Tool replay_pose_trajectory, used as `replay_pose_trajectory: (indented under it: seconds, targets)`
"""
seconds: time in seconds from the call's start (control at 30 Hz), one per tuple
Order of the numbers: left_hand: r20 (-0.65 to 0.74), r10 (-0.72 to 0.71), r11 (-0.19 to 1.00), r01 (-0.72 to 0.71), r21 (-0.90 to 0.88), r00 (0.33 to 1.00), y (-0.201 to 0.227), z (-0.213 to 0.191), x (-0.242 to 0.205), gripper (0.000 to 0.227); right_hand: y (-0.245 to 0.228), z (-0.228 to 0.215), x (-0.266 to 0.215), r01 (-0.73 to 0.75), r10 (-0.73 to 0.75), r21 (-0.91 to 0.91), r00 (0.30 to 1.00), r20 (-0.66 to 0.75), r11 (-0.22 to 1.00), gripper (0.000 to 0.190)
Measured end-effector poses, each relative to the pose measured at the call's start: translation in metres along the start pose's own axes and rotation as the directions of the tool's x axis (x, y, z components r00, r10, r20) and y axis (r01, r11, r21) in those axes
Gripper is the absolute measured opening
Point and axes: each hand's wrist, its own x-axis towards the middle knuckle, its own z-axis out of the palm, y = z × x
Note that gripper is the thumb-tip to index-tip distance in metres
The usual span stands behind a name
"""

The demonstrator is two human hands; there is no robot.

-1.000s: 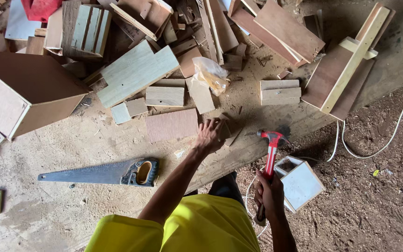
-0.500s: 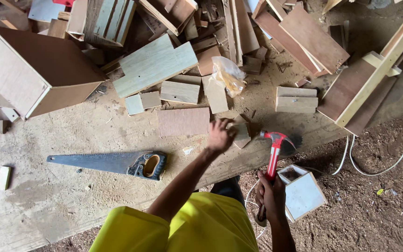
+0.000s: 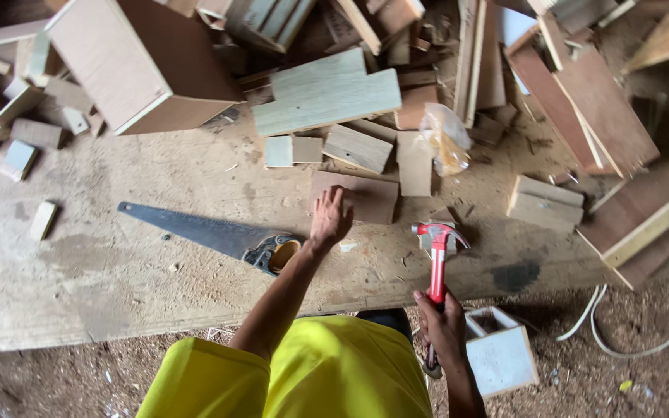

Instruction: The person repeatedly hammers a small wooden block on a workbench using a red claw hammer. The person holds the block with the left hand and strikes it with the right hand, occasionally repositioning the block. A hand saw and various wood scraps are visible on the bench.

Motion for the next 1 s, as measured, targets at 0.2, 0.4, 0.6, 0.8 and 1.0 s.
replay_pose_trajectory:
  seconds: [0.2,0.4,0.6,0.8,1.0]
  targets:
    - [0.050,-0.069,0.990,0.075,-0.116,0.996,0.001,-0.023,-0.017,0.037,-0.026,0.050,0.029,0.058,-0.042,-0.112,0.989,0.143,0.992,0.024]
    - [-0.123,-0.190,0.954,0.153,-0.260,0.974,-0.020,-0.066,-0.016,0.041,-0.064,0.105,0.068,0.016,0.041,-0.241,0.973,0.228,0.970,0.024]
    - [-0.233,-0.370,0.874,0.252,-0.417,0.899,-0.055,-0.076,0.024,0.070,-0.094,0.152,0.108,0.074,0.019,-0.287,0.950,0.311,0.955,0.022]
    - [-0.065,-0.592,0.676,0.451,-0.582,0.803,-0.063,-0.053,0.067,0.083,-0.110,0.182,0.138,0.044,0.055,-0.315,0.953,0.298,0.948,0.024]
    - [-0.130,-0.732,0.596,0.536,-0.599,0.669,-0.069,-0.031,0.099,0.078,-0.118,0.176,0.142,0.125,0.018,-0.394,0.940,0.341,0.911,0.022]
